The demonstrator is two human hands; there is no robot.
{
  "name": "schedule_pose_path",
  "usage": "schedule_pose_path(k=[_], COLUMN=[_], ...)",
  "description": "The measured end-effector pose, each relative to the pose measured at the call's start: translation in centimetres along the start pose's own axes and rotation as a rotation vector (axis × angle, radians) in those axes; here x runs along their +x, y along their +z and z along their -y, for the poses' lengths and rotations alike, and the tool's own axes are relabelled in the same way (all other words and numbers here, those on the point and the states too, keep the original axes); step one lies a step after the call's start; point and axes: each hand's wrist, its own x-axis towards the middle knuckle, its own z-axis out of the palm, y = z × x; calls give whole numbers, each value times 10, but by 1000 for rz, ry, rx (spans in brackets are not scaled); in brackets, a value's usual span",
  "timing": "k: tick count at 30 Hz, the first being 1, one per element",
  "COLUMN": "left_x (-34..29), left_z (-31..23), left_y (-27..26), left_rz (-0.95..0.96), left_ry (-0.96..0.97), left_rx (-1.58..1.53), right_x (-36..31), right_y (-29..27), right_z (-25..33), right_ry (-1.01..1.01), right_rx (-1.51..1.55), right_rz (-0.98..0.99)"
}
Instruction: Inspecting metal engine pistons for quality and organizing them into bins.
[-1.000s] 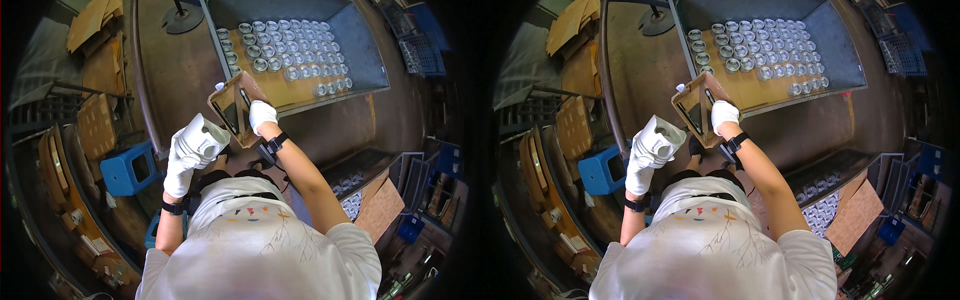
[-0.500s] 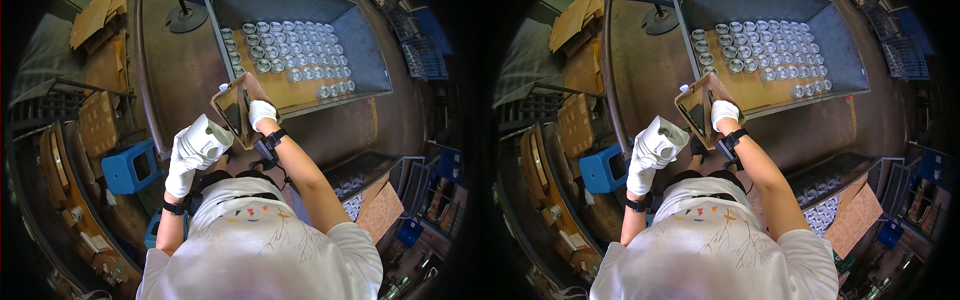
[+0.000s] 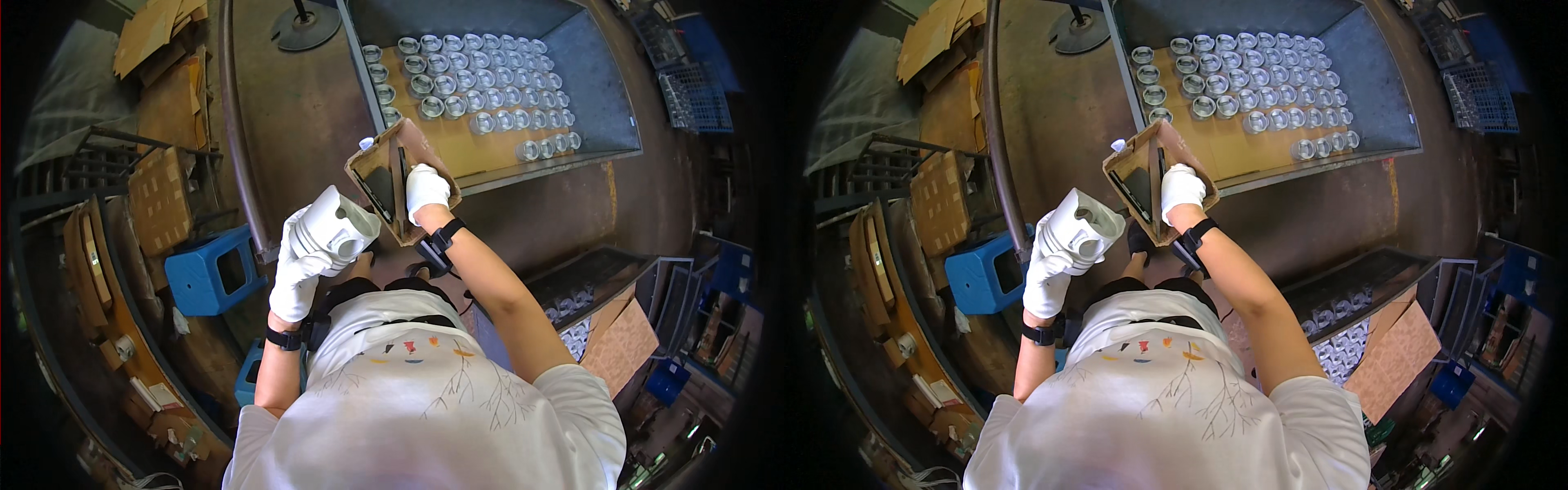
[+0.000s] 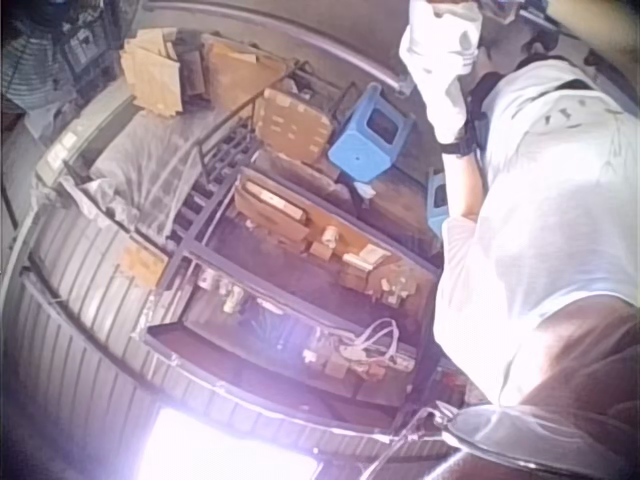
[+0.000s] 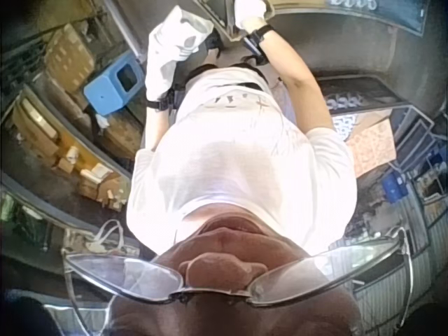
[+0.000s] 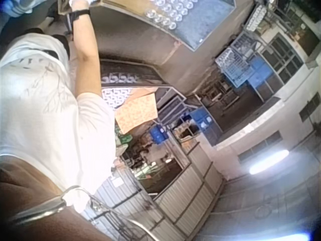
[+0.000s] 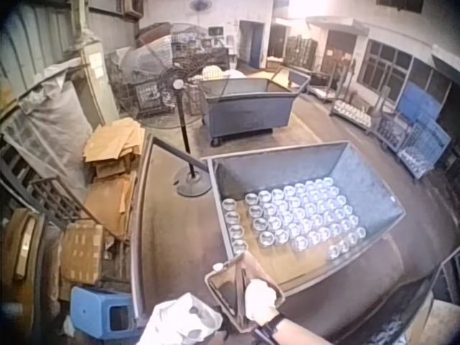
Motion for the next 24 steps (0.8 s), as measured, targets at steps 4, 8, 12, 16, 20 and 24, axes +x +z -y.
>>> schedule_pose_path(k=[4,8,12,16,20,24], left_x=[1,1,2,1,-1,-2], left_z=[0,0,1,3,6,7], left_y=[2,1,1,6,5,4], left_rz=[-5,0,27,40,40,39], left_ry=[13,-5,-15,-10,0,-22], left_rx=[-10,-18,-10,-40,-30,-9], right_x=[7,5,0,-3,-3,-2], right_y=[-2,-9,-20,10,15,17], right_z=[-9,-3,0,-2,-10,-8], right_ry=[-86,-42,-97,-156,-96,-135], right_rx=[131,82,-87,-266,-116,-194], right_rz=[170,188,180,118,77,46])
